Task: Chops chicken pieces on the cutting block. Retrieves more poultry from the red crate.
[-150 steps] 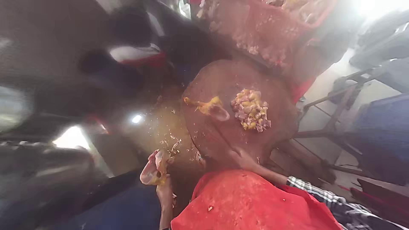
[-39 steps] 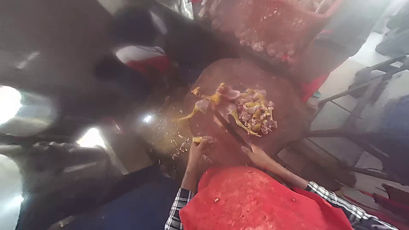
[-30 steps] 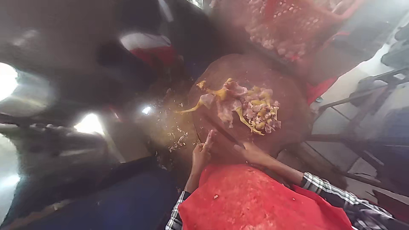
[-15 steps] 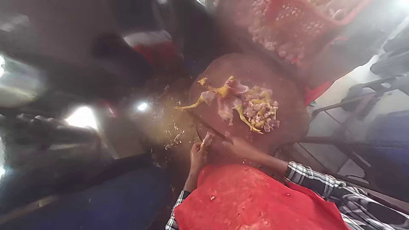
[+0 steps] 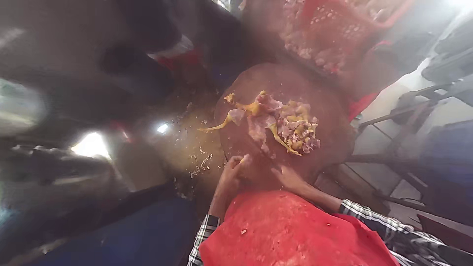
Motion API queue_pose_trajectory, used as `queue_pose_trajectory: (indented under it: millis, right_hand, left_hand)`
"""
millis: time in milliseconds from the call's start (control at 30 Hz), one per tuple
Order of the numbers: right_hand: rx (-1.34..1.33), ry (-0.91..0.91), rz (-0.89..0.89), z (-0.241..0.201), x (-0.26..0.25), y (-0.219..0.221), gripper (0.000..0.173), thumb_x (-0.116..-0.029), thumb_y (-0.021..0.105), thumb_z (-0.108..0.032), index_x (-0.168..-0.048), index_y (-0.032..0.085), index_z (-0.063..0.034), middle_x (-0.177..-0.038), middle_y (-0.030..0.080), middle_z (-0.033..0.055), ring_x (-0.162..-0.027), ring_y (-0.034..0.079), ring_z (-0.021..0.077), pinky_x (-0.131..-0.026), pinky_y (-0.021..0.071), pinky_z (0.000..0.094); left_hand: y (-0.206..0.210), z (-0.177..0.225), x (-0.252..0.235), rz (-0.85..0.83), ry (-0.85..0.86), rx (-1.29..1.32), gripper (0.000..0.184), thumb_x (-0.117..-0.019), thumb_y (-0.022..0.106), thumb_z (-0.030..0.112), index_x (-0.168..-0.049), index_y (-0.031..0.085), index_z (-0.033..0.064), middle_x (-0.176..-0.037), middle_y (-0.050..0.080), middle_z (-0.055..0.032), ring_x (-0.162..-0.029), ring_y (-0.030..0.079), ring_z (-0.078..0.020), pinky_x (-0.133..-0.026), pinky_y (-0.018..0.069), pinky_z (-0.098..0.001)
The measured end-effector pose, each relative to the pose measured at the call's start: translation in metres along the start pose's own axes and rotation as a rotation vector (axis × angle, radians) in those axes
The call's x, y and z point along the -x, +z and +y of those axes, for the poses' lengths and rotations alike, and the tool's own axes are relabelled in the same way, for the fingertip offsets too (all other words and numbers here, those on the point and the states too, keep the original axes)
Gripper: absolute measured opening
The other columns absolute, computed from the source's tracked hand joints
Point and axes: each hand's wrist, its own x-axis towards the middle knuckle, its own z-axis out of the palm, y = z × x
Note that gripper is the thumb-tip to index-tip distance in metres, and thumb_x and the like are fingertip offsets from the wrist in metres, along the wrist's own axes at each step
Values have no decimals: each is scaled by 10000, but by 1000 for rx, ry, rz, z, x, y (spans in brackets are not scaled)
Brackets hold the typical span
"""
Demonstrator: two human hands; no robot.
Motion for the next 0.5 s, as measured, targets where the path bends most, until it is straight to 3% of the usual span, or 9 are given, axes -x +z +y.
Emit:
queue_pose_trajectory:
  millis: [33,100,200,267,333,433,500]
  right_hand:
    - [3,1,41,2,7,-8,576,-1031,406,-628,-1193,625,-120,-908,663,120,-857,669,289,-796,553,559]
    - [11,-10,9,9,15,-23,534,-1043,412,-586,-1216,614,-123,-924,663,128,-867,671,292,-806,549,557]
    - [48,-22,-236,30,10,-30,573,-1039,439,-591,-1098,645,-60,-871,638,152,-815,646,306,-767,525,571]
    - [89,-38,-358,41,1,-28,602,-1040,441,-594,-1054,641,-26,-856,628,166,-810,637,321,-758,513,579]
    - [49,-41,-342,46,-3,-31,595,-1037,450,-600,-1067,644,-38,-880,636,159,-834,642,310,-788,520,566]
    - [-147,26,-224,51,-2,-29,601,-1017,426,-650,-1047,635,-87,-795,590,85,-719,602,232,-685,515,483]
    - [-223,81,-77,42,-1,-28,607,-1025,397,-654,-1092,631,-98,-801,596,81,-707,607,229,-670,526,481]
  left_hand:
    - [-7,11,-14,-24,33,-112,442,-998,642,223,-1383,548,26,-1257,674,-129,-1103,677,-222,-951,586,-421]
    - [-23,32,-53,114,78,-390,418,-1040,578,219,-1417,550,43,-1356,635,-128,-1231,627,-209,-1055,528,-420]
    - [-43,50,-122,367,124,-816,415,-1041,552,277,-1396,595,67,-1319,654,-174,-1226,631,-305,-1061,499,-526]
    - [-47,61,-155,423,66,-1044,484,-990,607,356,-1419,591,132,-1372,627,-158,-1285,585,-350,-1072,463,-595]
    - [-48,67,-177,426,-45,-1206,496,-939,639,392,-1378,615,162,-1387,599,-172,-1300,548,-401,-1053,434,-655]
    - [-47,72,-175,264,-218,-1239,508,-975,562,447,-1350,603,107,-1244,680,-206,-1150,657,-415,-925,504,-683]
    - [-42,68,-153,183,-268,-1018,493,-1034,499,436,-1321,598,47,-1189,680,-224,-1107,668,-391,-929,520,-633]
